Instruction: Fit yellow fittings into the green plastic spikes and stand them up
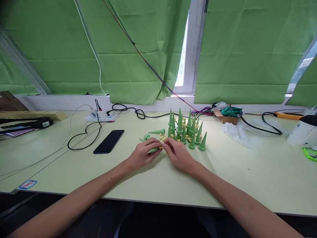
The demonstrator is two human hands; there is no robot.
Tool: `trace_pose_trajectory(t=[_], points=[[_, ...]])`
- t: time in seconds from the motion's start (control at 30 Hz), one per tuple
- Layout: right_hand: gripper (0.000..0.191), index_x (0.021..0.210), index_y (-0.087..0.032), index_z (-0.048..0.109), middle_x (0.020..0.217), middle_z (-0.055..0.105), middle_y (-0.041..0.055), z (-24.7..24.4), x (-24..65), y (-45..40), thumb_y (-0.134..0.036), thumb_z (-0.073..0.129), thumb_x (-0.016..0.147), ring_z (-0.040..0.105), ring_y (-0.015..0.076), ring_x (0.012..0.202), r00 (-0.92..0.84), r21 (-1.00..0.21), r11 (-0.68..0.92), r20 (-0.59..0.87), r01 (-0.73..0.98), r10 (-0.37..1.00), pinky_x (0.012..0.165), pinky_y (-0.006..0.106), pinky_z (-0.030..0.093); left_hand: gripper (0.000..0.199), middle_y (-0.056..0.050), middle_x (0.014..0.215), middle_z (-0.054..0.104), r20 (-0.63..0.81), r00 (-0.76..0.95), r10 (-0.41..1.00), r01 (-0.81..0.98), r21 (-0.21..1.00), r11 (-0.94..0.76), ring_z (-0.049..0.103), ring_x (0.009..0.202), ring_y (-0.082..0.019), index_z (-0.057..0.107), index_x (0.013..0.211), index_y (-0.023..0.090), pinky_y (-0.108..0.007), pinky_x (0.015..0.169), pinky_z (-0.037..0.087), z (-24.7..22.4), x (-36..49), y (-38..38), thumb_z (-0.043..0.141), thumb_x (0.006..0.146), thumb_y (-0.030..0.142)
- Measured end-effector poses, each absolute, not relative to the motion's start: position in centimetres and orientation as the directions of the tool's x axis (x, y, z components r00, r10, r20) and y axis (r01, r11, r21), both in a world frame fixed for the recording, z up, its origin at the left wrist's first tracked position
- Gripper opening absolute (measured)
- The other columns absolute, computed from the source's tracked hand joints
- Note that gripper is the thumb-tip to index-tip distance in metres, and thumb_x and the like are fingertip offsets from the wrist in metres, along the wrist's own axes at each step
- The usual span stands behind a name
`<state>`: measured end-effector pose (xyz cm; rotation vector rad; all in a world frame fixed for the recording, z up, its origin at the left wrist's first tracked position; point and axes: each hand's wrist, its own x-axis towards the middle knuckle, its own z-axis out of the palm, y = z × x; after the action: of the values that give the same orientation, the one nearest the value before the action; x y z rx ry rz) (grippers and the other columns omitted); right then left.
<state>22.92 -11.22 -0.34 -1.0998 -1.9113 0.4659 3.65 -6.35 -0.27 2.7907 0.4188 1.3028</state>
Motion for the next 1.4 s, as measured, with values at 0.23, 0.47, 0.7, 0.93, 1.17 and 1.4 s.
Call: trace_pose_trajectory(t=[0.23,0.47,0.7,0.93,1.17,1.4], points=[[0.024,0.084,-0.021,0.050,0.062,0.047,-0.0039,-0.27,22.97,-11.27,-0.034,0.041,0.102,0.038,0.0122,0.052,-0.255,-0.643,0.567,0.516,0.514,0.818,0.053,0.027,0.031,0.014,-0.009,0.098,0.068,0.754,0.607,0.251,0.240,0.127,-0.962,0.067,0.088,-0.016,0.063,0.103,0.018,-0.027,0.074,0.058,-0.21,3.71,-6.44,0.055,0.093,0.013],[0.027,0.076,-0.022,0.045,0.060,0.044,-0.0041,-0.49,23.11,-11.08,-0.031,0.041,0.100,0.037,0.0122,0.052,-0.246,-0.597,0.569,0.536,0.566,0.807,0.054,0.026,0.030,0.016,-0.009,0.100,0.068,0.746,0.625,0.231,0.226,0.110,-0.968,0.068,0.090,-0.016,0.063,0.107,0.019,-0.027,0.074,0.058,-0.64,3.65,-6.24,0.054,0.094,0.013],[0.035,0.068,-0.022,0.036,0.058,0.038,-0.0046,-0.60,23.18,-10.90,-0.032,0.039,0.101,0.034,0.0115,0.052,-0.253,-0.566,0.567,0.537,0.599,0.804,0.053,0.027,0.027,0.020,-0.009,0.099,0.069,0.749,0.632,0.200,0.202,0.090,-0.975,0.067,0.089,-0.016,0.062,0.110,0.018,-0.027,0.075,0.058,-0.61,3.72,-6.29,0.056,0.092,0.011],[0.038,0.067,-0.021,0.039,0.058,0.038,-0.0043,-0.52,23.03,-10.95,-0.037,0.038,0.102,0.033,0.0119,0.053,-0.228,-0.580,0.550,0.535,0.601,0.813,0.053,0.027,0.028,0.020,-0.009,0.100,0.069,0.759,0.617,0.207,0.204,0.100,-0.974,0.068,0.090,-0.017,0.063,0.109,0.019,-0.028,0.075,0.059,-0.44,3.74,-6.35,0.055,0.092,0.012],[0.022,0.093,-0.021,0.053,0.061,0.046,-0.0048,-0.53,23.09,-11.24,-0.038,0.042,0.102,0.039,0.0127,0.053,-0.237,-0.665,0.548,0.504,0.507,0.830,0.053,0.027,0.032,0.018,-0.009,0.099,0.068,0.790,0.581,0.194,0.219,0.079,-0.973,0.067,0.089,-0.016,0.062,0.107,0.018,-0.026,0.074,0.058,-0.28,3.80,-6.42,0.057,0.092,0.010],[0.020,0.088,-0.021,0.051,0.065,0.051,-0.0031,-0.55,23.07,-11.21,-0.034,0.043,0.102,0.041,0.0126,0.054,-0.246,-0.661,0.571,0.524,0.486,0.816,0.053,0.026,0.032,0.015,-0.008,0.096,0.068,0.792,0.574,0.211,0.226,0.094,-0.970,0.067,0.087,-0.016,0.062,0.104,0.019,-0.026,0.072,0.058,-0.17,3.82,-6.58,0.056,0.092,0.012]])
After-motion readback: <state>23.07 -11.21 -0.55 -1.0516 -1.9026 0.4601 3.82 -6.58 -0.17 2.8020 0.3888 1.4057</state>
